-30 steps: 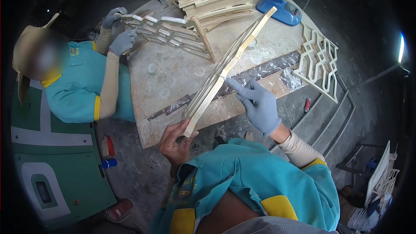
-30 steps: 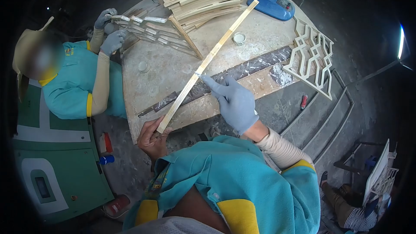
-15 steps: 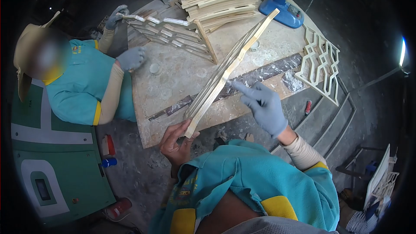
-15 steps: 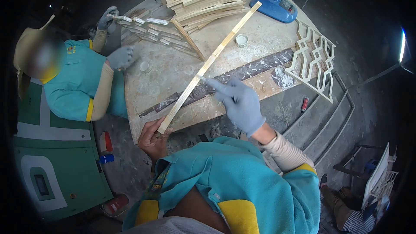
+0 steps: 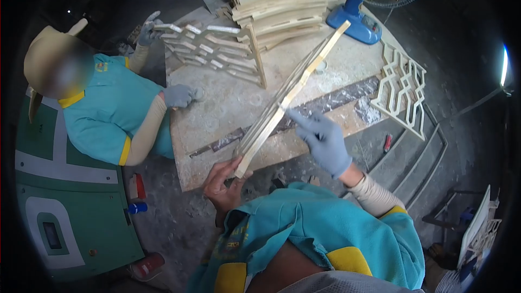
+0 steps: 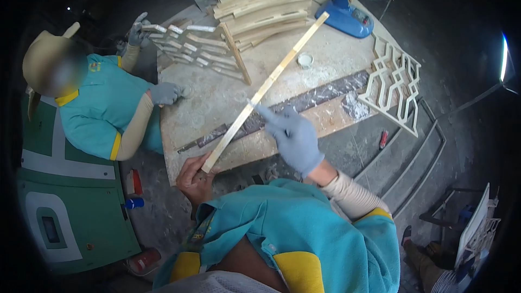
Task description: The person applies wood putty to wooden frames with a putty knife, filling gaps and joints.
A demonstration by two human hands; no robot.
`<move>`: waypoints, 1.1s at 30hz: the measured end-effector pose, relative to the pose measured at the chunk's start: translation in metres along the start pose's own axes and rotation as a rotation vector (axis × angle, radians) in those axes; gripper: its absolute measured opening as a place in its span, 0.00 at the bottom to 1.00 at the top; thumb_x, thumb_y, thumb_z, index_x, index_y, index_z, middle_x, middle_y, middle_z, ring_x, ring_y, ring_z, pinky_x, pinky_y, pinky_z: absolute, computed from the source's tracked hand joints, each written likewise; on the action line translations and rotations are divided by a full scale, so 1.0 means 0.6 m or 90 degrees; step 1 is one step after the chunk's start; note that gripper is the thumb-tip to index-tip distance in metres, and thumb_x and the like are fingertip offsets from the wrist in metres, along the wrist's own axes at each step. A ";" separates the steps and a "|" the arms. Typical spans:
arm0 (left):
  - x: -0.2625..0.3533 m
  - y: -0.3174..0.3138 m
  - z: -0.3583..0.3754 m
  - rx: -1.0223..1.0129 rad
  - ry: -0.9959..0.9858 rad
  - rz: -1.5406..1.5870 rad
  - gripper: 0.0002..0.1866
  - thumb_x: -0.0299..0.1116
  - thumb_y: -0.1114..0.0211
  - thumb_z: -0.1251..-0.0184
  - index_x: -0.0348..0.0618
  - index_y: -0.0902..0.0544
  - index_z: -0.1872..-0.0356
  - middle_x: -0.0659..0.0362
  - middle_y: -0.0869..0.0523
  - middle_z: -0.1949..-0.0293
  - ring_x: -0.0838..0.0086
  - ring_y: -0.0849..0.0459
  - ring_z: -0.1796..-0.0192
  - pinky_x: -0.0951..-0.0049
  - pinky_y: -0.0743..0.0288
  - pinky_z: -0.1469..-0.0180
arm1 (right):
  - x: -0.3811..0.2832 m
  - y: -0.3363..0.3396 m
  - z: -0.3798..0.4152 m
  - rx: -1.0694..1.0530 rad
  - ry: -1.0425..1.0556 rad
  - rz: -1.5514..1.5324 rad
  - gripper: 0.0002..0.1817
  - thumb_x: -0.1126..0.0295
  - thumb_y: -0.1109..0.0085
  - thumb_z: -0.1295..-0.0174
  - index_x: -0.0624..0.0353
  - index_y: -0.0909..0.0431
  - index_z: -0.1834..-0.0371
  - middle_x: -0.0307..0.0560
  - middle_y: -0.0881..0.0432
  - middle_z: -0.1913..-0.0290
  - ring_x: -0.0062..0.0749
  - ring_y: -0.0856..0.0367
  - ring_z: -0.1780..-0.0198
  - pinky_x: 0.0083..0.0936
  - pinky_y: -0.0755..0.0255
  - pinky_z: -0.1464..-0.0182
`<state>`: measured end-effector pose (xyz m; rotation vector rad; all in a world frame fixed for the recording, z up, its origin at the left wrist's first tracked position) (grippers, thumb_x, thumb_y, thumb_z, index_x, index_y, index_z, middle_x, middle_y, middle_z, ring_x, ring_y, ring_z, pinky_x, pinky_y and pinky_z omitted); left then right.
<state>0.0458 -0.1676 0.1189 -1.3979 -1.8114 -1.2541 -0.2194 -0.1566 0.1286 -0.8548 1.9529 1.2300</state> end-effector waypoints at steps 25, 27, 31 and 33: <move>-0.008 -0.002 -0.002 0.004 -0.015 0.026 0.22 0.21 0.18 0.50 0.34 0.11 0.51 0.55 0.13 0.61 0.74 0.14 0.58 0.75 0.20 0.54 | 0.011 0.006 -0.010 0.035 0.003 0.010 0.24 0.73 0.36 0.38 0.42 0.16 0.37 0.49 0.31 0.74 0.41 0.29 0.75 0.35 0.34 0.70; -0.012 -0.004 -0.004 0.002 -0.017 0.033 0.22 0.21 0.18 0.50 0.34 0.11 0.51 0.55 0.13 0.61 0.74 0.14 0.58 0.75 0.20 0.54 | -0.007 -0.001 -0.004 0.030 0.024 0.028 0.24 0.73 0.36 0.38 0.42 0.16 0.37 0.49 0.31 0.75 0.41 0.29 0.75 0.35 0.34 0.70; -0.014 -0.001 0.000 0.014 -0.022 0.027 0.22 0.21 0.18 0.50 0.34 0.11 0.51 0.54 0.12 0.60 0.73 0.14 0.58 0.74 0.19 0.53 | -0.005 -0.003 0.011 -0.015 0.045 -0.031 0.24 0.73 0.35 0.38 0.42 0.16 0.37 0.50 0.31 0.76 0.41 0.29 0.75 0.35 0.35 0.70; -0.013 -0.003 -0.002 0.020 -0.014 0.025 0.22 0.21 0.18 0.50 0.35 0.11 0.51 0.54 0.12 0.60 0.73 0.14 0.57 0.74 0.19 0.53 | 0.002 0.000 0.005 -0.017 0.051 -0.071 0.24 0.73 0.35 0.38 0.42 0.16 0.37 0.50 0.32 0.76 0.41 0.30 0.75 0.35 0.35 0.70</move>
Point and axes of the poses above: each hand's wrist, its own z-axis away from the middle knuckle, its own y-axis out of the back of the hand, x = y × z, the point moved 9 cm from there along -z, towards the middle knuckle
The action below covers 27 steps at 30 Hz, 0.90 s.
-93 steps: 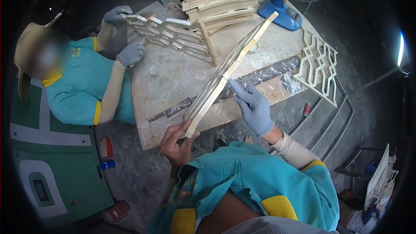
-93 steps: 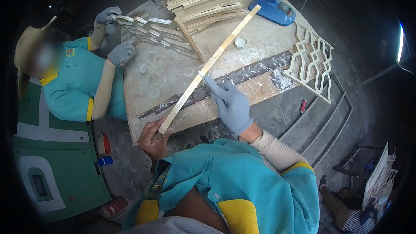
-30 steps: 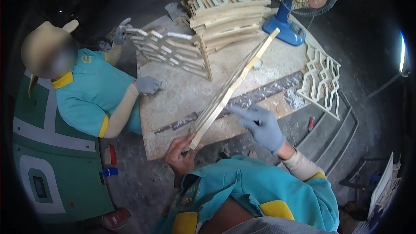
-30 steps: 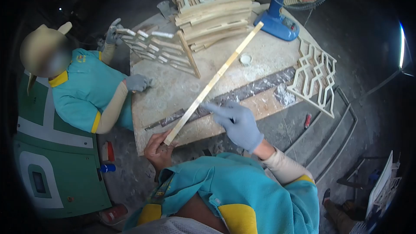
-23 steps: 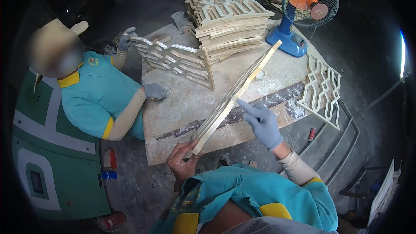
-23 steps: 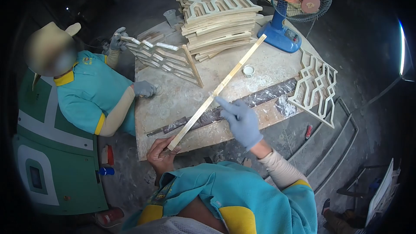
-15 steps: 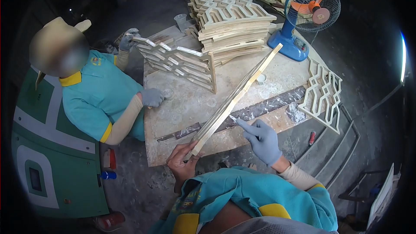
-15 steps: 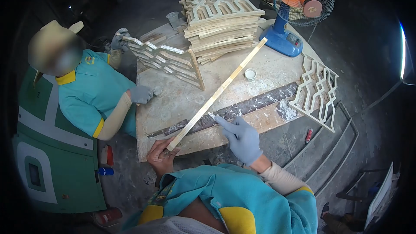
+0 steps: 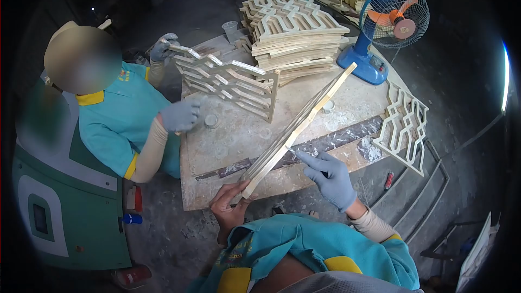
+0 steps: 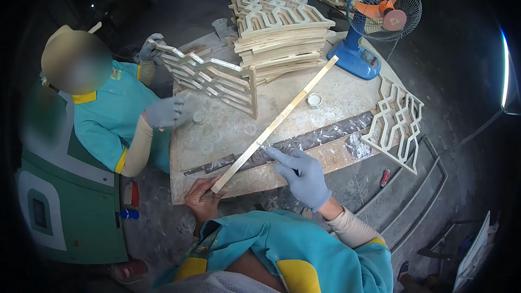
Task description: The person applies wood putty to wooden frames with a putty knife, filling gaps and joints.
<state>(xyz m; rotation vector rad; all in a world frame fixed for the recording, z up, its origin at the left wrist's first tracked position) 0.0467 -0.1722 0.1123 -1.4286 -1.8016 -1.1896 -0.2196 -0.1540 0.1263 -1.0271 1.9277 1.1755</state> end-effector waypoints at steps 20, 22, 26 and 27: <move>-0.045 0.067 -0.041 0.117 0.069 0.081 0.17 0.23 0.29 0.33 0.23 0.17 0.47 0.50 0.17 0.51 0.66 0.15 0.47 0.68 0.22 0.41 | 0.313 0.188 -0.121 -0.009 -0.278 0.484 0.11 0.61 0.39 0.34 0.48 0.10 0.53 0.53 0.11 0.59 0.49 0.12 0.59 0.39 0.19 0.55; -0.052 0.072 -0.046 0.113 0.083 0.076 0.17 0.24 0.30 0.32 0.23 0.17 0.47 0.50 0.17 0.51 0.66 0.15 0.47 0.68 0.22 0.41 | 0.370 0.181 -0.167 -0.032 -0.316 0.506 0.12 0.58 0.38 0.35 0.48 0.09 0.56 0.53 0.11 0.58 0.50 0.12 0.57 0.40 0.19 0.54; -0.054 0.074 -0.050 0.115 0.087 0.063 0.17 0.29 0.30 0.31 0.23 0.17 0.48 0.50 0.17 0.52 0.66 0.15 0.48 0.68 0.22 0.42 | 0.467 0.139 -0.248 -0.146 -0.321 0.608 0.14 0.60 0.38 0.36 0.57 0.11 0.58 0.58 0.11 0.56 0.54 0.11 0.55 0.41 0.18 0.52; -0.053 0.074 -0.050 0.115 0.087 0.061 0.17 0.29 0.30 0.31 0.23 0.17 0.48 0.50 0.17 0.52 0.66 0.15 0.48 0.68 0.22 0.42 | 0.469 0.127 -0.264 -0.164 -0.284 0.640 0.14 0.61 0.39 0.36 0.60 0.12 0.59 0.60 0.12 0.56 0.55 0.11 0.54 0.42 0.18 0.51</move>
Point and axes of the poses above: each hand's wrist, its own z-axis away from the middle knuckle, its own y-axis out of the back of the hand, x = y × z, the point moved 9 cm from there along -z, towards the middle knuckle
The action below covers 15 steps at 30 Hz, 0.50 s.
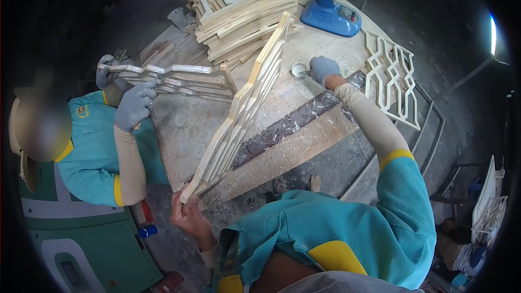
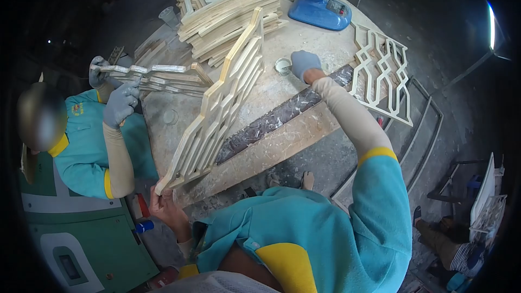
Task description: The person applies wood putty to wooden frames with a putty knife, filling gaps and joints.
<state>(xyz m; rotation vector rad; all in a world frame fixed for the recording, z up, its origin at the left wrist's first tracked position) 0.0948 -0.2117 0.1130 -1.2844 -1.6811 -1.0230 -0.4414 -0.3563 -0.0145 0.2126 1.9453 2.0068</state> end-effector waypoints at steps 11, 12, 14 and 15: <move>0.001 -0.004 0.011 -0.006 0.034 -0.005 0.16 0.29 0.32 0.29 0.26 0.18 0.48 0.56 0.15 0.55 0.72 0.16 0.50 0.71 0.26 0.42 | -0.051 -0.021 -0.048 0.036 0.150 0.101 0.12 0.64 0.36 0.41 0.60 0.11 0.61 0.59 0.11 0.58 0.53 0.11 0.57 0.41 0.17 0.55; 0.002 -0.004 0.010 -0.006 0.036 -0.006 0.16 0.29 0.32 0.29 0.26 0.18 0.48 0.56 0.15 0.55 0.72 0.16 0.50 0.71 0.26 0.42 | -0.035 -0.024 -0.052 0.011 0.109 0.047 0.12 0.64 0.37 0.39 0.60 0.11 0.61 0.58 0.11 0.59 0.50 0.10 0.58 0.39 0.17 0.56; 0.007 -0.009 0.010 -0.026 0.022 -0.020 0.16 0.29 0.33 0.29 0.25 0.18 0.47 0.54 0.16 0.51 0.71 0.17 0.48 0.70 0.26 0.41 | -0.012 -0.025 -0.047 -0.016 0.069 -0.005 0.11 0.65 0.39 0.37 0.59 0.11 0.60 0.57 0.10 0.60 0.48 0.10 0.58 0.38 0.18 0.56; 0.008 -0.010 0.011 -0.023 0.024 -0.021 0.16 0.29 0.33 0.29 0.25 0.18 0.47 0.54 0.16 0.51 0.71 0.17 0.48 0.70 0.26 0.41 | 0.005 -0.029 -0.040 -0.068 0.031 -0.143 0.12 0.64 0.37 0.38 0.59 0.11 0.60 0.56 0.10 0.64 0.45 0.10 0.61 0.37 0.19 0.58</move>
Point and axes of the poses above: each hand's wrist, its own z-axis away from the middle knuckle, its own y-axis out of the back of the hand, x = y × z, the point moved 9 cm from there along -z, towards the middle knuckle
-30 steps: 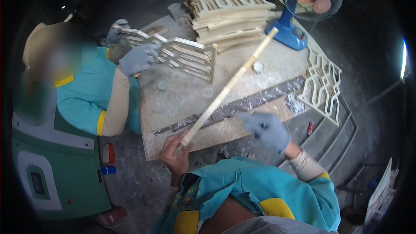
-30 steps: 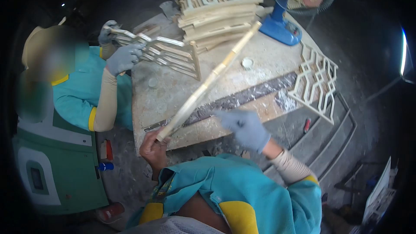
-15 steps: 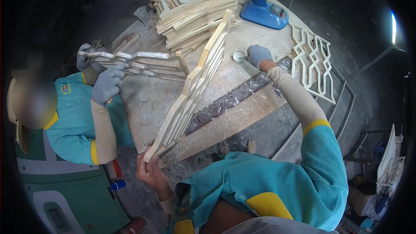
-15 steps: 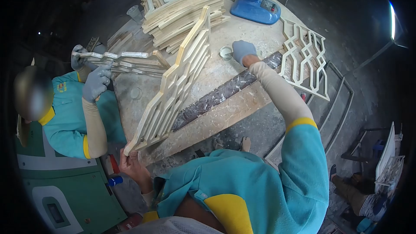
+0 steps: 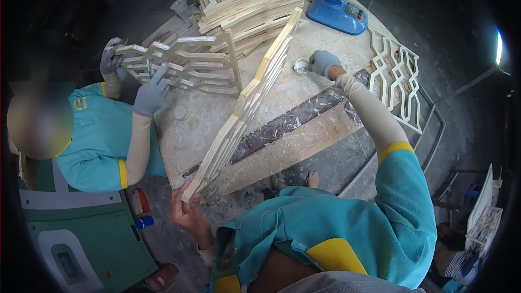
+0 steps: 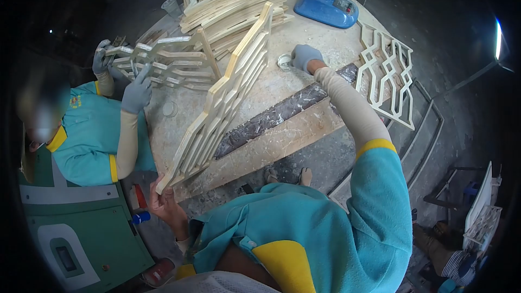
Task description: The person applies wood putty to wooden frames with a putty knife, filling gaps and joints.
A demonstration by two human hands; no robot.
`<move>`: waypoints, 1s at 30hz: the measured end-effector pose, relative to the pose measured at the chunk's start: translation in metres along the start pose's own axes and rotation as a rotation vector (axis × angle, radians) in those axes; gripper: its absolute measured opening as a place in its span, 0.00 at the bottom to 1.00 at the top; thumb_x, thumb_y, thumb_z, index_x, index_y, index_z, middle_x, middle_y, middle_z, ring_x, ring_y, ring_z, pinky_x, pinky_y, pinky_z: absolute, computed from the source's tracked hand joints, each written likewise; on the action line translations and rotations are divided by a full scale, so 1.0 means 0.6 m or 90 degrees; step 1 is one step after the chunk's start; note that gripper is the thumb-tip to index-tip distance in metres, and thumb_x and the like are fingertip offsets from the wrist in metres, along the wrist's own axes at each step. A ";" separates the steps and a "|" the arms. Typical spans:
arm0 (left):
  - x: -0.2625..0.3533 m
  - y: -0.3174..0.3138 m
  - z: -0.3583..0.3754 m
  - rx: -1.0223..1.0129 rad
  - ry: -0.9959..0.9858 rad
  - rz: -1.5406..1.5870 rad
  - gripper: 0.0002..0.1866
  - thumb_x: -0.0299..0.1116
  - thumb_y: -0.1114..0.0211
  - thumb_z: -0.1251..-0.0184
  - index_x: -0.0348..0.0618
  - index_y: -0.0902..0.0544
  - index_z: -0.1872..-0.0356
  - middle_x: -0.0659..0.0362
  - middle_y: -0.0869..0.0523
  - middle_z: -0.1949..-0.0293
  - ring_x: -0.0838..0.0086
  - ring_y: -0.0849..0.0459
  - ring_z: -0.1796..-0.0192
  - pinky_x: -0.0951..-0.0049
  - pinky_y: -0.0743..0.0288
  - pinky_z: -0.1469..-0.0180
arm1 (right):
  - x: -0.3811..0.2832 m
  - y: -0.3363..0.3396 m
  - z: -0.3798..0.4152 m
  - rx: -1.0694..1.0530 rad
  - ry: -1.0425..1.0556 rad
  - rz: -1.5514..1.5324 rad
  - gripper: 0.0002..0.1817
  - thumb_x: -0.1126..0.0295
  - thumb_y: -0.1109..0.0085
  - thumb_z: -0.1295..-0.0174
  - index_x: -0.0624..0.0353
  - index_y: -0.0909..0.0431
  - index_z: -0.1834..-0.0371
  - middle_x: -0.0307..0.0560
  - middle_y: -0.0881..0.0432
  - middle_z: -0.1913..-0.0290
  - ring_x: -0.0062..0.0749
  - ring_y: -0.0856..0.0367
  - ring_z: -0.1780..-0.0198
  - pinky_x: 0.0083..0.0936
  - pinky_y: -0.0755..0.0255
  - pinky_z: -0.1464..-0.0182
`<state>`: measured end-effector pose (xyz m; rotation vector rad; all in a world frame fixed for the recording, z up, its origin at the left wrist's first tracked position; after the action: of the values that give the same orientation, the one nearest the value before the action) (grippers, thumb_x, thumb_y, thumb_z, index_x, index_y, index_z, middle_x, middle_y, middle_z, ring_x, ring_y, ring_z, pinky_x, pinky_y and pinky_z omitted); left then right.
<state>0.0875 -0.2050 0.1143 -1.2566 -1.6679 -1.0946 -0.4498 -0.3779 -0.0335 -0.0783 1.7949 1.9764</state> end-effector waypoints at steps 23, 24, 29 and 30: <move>0.060 -0.004 0.034 -0.034 -0.029 -0.059 0.17 0.27 0.32 0.28 0.24 0.18 0.44 0.49 0.15 0.49 0.68 0.16 0.46 0.70 0.24 0.41 | -0.290 -0.011 0.442 0.141 0.238 -0.420 0.28 0.80 0.45 0.38 0.42 0.19 0.35 0.49 0.23 0.67 0.43 0.21 0.67 0.35 0.26 0.64; 0.061 -0.005 0.036 -0.039 -0.032 -0.076 0.17 0.26 0.32 0.28 0.24 0.18 0.44 0.48 0.15 0.49 0.68 0.16 0.46 0.70 0.23 0.41 | -0.293 -0.019 0.440 0.141 0.237 -0.423 0.28 0.80 0.45 0.38 0.42 0.19 0.35 0.49 0.23 0.67 0.43 0.21 0.67 0.35 0.26 0.64; 0.064 -0.009 0.041 -0.047 -0.036 -0.061 0.17 0.25 0.33 0.29 0.24 0.18 0.44 0.48 0.16 0.49 0.67 0.16 0.46 0.70 0.23 0.42 | -0.311 -0.013 0.435 0.162 0.254 -0.400 0.27 0.79 0.44 0.37 0.36 0.17 0.37 0.48 0.24 0.67 0.42 0.21 0.67 0.37 0.26 0.65; 0.063 -0.009 0.041 -0.042 -0.035 -0.047 0.17 0.25 0.33 0.29 0.24 0.18 0.44 0.48 0.16 0.48 0.67 0.16 0.46 0.70 0.22 0.42 | -0.313 -0.015 0.430 0.163 0.253 -0.401 0.27 0.79 0.44 0.37 0.36 0.17 0.37 0.48 0.24 0.67 0.42 0.21 0.67 0.37 0.26 0.65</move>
<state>0.0718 -0.1705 0.1398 -1.2867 -1.7443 -1.1765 -0.2116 -0.1874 0.0604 -0.8878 1.9248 1.3340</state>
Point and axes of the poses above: each hand's wrist, its own z-axis away from the middle knuckle, its own y-axis out of the back of the hand, x = y × z, the point moved 9 cm from there along -z, towards the middle knuckle
